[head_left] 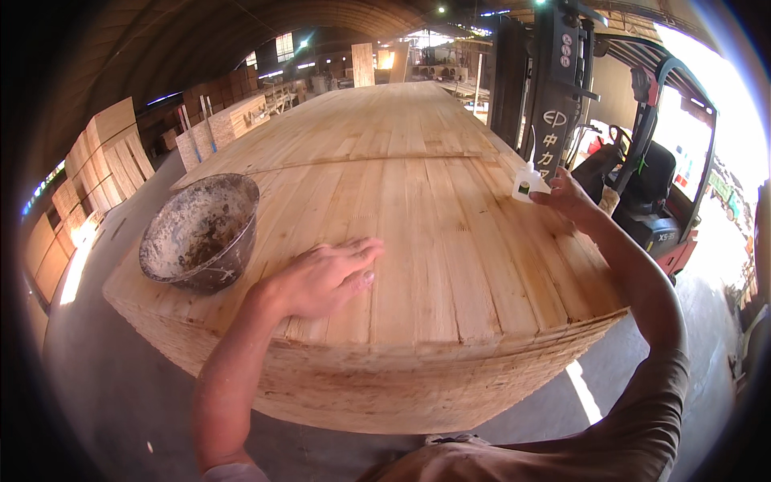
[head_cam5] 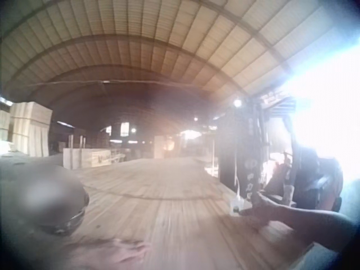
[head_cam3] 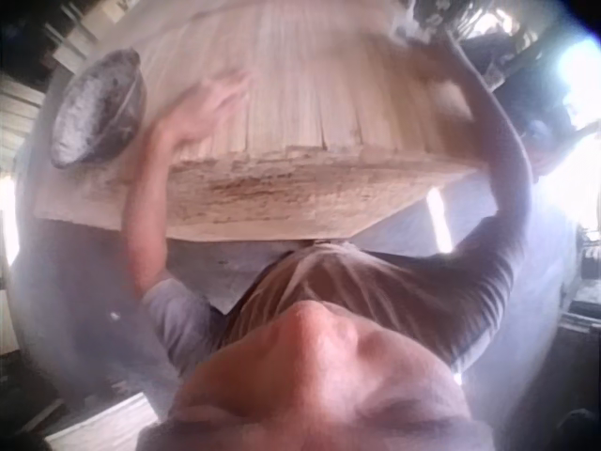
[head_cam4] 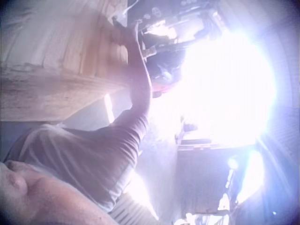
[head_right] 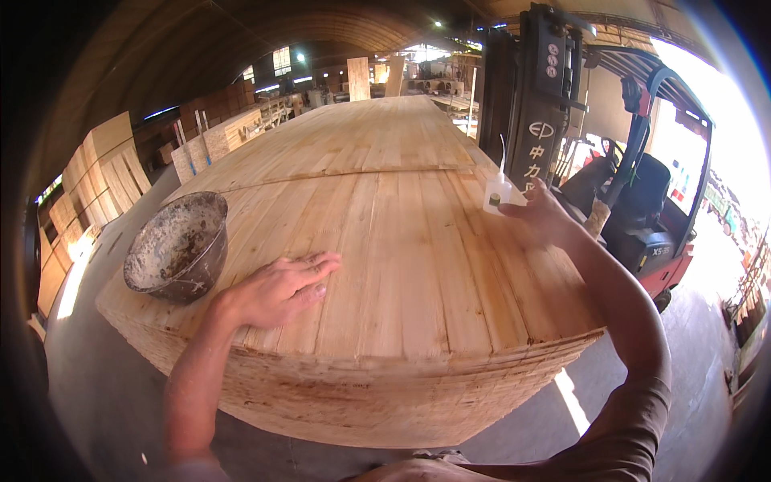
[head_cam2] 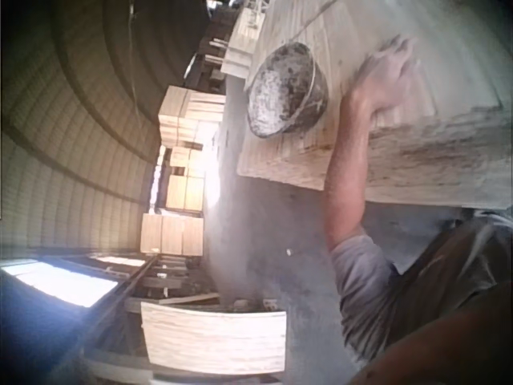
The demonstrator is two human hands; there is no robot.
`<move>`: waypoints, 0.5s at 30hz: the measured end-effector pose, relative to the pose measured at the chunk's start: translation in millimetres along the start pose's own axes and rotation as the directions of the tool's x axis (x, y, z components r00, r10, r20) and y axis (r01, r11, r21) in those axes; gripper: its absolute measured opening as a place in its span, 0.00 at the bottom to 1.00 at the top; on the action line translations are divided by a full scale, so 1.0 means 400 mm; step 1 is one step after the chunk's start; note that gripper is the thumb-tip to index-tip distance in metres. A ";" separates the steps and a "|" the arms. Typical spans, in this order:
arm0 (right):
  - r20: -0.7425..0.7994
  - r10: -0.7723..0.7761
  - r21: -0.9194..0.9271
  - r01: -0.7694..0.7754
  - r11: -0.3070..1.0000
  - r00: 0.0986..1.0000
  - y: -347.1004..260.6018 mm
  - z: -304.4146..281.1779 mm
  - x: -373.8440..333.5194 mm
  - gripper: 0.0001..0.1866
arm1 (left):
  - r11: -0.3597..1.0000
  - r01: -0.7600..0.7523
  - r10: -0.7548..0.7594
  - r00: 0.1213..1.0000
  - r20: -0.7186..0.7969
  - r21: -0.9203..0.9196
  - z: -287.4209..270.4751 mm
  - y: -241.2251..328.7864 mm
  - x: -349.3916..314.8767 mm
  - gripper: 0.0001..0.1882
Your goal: The person applies glue from a squeeze bottle into gaps between planks on a large wooden panel, then rubs a powdery filler into the gaps with their fingers. The person repeats this process across multiple gaps on the panel surface.
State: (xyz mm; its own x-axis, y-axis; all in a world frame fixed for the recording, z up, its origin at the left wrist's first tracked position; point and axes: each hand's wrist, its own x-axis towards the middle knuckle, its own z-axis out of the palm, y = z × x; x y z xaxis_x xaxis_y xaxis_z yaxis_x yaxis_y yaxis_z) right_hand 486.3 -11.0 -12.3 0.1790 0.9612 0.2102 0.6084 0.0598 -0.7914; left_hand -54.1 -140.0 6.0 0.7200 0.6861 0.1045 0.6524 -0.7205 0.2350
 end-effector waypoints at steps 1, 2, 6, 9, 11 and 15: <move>-0.007 -0.003 0.041 0.004 0.999 1.000 0.015 0.011 0.028 0.70 | 1.000 0.007 -0.007 1.000 -0.008 -0.002 0.000 -0.001 0.001 0.29; -0.014 -0.005 0.085 0.006 0.996 1.000 0.028 0.022 0.052 0.69 | 1.000 0.014 -0.014 1.000 -0.013 -0.003 0.000 -0.001 0.002 0.28; 0.116 -0.182 0.134 0.166 0.977 0.977 0.042 0.046 0.109 0.38 | 1.000 0.015 -0.016 0.999 -0.036 -0.022 -0.005 0.007 0.004 0.27; 0.100 -0.077 -0.086 0.086 0.993 0.992 0.005 0.048 0.085 0.29 | 1.000 0.012 -0.012 0.999 -0.035 -0.011 -0.001 0.002 0.002 0.26; 0.122 -0.214 0.137 0.197 0.971 0.969 -0.047 0.045 0.029 0.24 | 0.999 -0.036 0.036 0.997 -0.075 0.004 0.001 -0.006 0.002 0.26; 0.192 -0.300 0.690 0.088 0.718 0.935 -0.192 -0.004 -0.158 0.22 | 0.999 -0.011 0.006 0.995 -0.103 -0.045 0.004 0.003 -0.003 0.25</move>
State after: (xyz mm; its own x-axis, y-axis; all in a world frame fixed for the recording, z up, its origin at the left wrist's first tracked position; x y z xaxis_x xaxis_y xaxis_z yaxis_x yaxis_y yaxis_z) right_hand 429.7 -76.6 36.3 -0.1635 0.9321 0.3232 -0.0811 0.3138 -0.9460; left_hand -54.0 -141.8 4.7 0.6957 0.6886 0.2046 0.6333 -0.7224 0.2776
